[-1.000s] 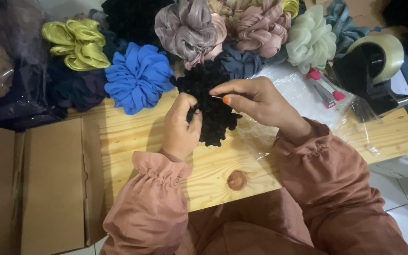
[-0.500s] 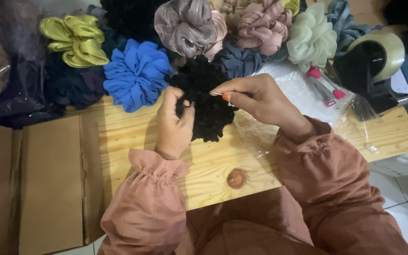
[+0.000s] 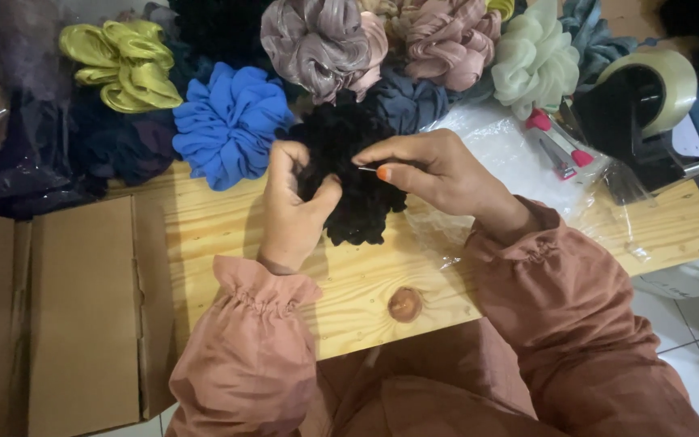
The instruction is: A person uses a small tool to finish or repair a black fabric scrunchie on a wooden table surrounded by other colorful scrunchies.
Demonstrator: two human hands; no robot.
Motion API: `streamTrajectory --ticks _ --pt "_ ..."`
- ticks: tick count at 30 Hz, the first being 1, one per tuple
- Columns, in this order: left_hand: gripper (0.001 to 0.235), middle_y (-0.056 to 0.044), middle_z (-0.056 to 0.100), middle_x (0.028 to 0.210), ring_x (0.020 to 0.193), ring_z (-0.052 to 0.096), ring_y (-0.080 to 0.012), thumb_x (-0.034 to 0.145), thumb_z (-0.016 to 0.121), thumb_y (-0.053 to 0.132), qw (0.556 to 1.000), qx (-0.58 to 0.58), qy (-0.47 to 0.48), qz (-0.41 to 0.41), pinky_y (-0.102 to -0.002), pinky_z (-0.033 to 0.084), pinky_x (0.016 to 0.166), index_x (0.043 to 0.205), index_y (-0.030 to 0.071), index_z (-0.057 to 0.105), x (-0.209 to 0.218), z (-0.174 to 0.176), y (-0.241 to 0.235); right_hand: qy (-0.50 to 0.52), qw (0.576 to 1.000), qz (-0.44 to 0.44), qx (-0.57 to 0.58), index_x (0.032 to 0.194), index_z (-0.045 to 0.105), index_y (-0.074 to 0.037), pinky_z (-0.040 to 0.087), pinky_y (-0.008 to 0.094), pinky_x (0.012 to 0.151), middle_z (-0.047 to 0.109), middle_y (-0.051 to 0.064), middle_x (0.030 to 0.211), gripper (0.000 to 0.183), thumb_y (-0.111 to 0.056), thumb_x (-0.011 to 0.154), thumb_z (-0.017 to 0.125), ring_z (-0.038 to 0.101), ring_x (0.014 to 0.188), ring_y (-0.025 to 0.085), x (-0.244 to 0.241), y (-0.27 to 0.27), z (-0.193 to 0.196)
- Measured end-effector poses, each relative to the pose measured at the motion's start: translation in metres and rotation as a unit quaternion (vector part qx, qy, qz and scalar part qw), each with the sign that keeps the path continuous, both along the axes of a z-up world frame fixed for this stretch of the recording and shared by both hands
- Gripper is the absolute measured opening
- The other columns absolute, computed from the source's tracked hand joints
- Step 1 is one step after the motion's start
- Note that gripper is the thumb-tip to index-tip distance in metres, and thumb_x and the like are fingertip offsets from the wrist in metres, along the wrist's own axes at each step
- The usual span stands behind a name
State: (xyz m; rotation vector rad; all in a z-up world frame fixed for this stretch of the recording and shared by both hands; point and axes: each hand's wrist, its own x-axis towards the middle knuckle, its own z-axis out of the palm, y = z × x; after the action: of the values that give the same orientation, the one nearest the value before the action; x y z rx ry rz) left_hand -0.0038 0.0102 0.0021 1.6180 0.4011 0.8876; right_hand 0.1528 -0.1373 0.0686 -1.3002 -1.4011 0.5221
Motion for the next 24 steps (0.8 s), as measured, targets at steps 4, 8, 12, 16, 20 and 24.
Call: streamTrajectory --ticks 4,8,12,16,20,24 --pt "0.04 0.001 0.042 0.09 0.087 0.044 -0.0122 0.084 0.064 -0.003 0.999 0.012 -0.011 -0.046 -0.03 0.041 0.079 0.111 0.016 0.041 -0.003 0.01 0.001 -0.005 1.0 0.006 0.0 0.118 0.072 0.003 0.057 0.033 0.07 0.07 0.014 0.075 0.023 -0.003 0.099 0.062 0.064 0.071 0.018 0.0 0.0 -0.004" --pt "0.046 0.0 0.043 0.096 0.092 0.045 -0.0116 0.082 0.057 -0.007 0.997 0.012 -0.046 -0.053 -0.029 0.041 0.084 0.118 0.015 0.039 -0.005 0.008 0.003 0.006 1.0 0.015 -0.002 0.121 0.071 0.004 0.057 0.032 0.072 0.069 0.013 0.072 0.026 0.0 0.099 0.058 0.064 0.071 0.018 0.0 0.001 -0.001" --pt "0.05 0.0 0.046 0.096 0.091 0.047 -0.0111 0.079 0.058 -0.007 0.998 0.013 -0.049 -0.045 -0.028 0.043 0.085 0.12 0.014 0.04 -0.004 -0.003 0.008 0.0 1.0 0.012 0.013 0.114 0.073 0.004 0.057 0.034 0.071 0.072 0.017 0.077 0.021 0.001 0.1 0.059 0.067 0.069 0.021 0.003 0.001 -0.009" --pt "0.052 -0.001 0.052 0.1 0.095 0.051 -0.0127 0.077 0.058 -0.008 0.998 0.008 -0.042 -0.053 -0.03 0.046 0.089 0.122 0.014 0.043 -0.003 0.003 0.006 0.019 1.0 0.0 0.004 0.115 0.072 0.003 0.055 0.031 0.068 0.065 0.01 0.069 0.021 0.0 0.101 0.057 0.059 0.067 0.015 0.003 -0.003 -0.008" --pt "0.041 -0.007 0.058 0.097 0.094 0.056 -0.0165 0.077 0.058 -0.005 0.998 0.04 0.019 -0.048 -0.034 0.051 0.087 0.114 0.014 0.057 -0.004 0.009 0.005 0.032 0.999 -0.011 -0.001 0.121 0.07 0.003 0.051 0.027 0.066 0.058 0.006 0.064 0.025 -0.003 0.102 0.055 0.053 0.063 0.012 0.004 -0.003 -0.007" --pt "0.03 -0.004 0.061 0.086 0.083 0.059 -0.0156 0.077 0.057 -0.004 0.996 0.042 0.038 -0.064 -0.03 0.053 0.079 0.099 0.014 0.063 -0.003 -0.003 0.007 0.026 1.0 -0.009 0.011 0.117 0.07 0.003 0.048 0.028 0.062 0.055 0.006 0.063 0.02 -0.001 0.102 0.057 0.049 0.061 0.013 0.012 0.0 -0.021"
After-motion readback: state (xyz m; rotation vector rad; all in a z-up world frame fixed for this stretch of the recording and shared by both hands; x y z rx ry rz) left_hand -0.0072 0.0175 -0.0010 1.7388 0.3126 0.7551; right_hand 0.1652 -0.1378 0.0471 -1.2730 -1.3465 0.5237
